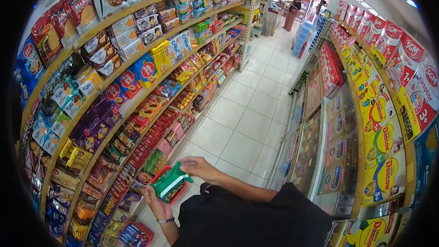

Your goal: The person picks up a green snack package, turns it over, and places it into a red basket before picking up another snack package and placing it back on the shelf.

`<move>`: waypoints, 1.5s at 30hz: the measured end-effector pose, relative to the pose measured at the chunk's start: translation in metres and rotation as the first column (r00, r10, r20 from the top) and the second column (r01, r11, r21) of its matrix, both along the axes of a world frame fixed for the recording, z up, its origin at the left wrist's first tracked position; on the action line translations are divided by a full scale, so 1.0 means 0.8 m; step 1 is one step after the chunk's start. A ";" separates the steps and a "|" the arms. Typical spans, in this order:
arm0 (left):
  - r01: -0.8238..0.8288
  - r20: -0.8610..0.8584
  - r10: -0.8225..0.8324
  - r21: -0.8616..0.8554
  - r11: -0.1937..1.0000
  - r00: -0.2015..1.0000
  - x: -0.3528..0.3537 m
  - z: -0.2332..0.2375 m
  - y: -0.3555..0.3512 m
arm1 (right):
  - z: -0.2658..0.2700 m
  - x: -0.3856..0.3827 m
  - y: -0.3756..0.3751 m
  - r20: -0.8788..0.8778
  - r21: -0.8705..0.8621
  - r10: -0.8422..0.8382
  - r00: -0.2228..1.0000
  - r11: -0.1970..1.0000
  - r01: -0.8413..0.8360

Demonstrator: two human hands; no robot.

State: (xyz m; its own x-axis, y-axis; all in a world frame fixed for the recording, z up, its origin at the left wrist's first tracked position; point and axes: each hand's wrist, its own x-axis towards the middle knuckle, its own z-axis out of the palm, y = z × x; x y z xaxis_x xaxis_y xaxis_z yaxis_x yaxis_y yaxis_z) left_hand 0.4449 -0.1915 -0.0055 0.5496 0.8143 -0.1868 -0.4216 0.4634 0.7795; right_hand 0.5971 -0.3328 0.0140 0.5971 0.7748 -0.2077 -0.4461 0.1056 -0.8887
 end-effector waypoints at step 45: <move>0.220 -0.335 -0.157 0.160 0.962 0.929 -0.109 -0.060 0.005 | -0.107 -0.001 0.044 0.415 -0.307 0.395 0.820 0.909 -0.283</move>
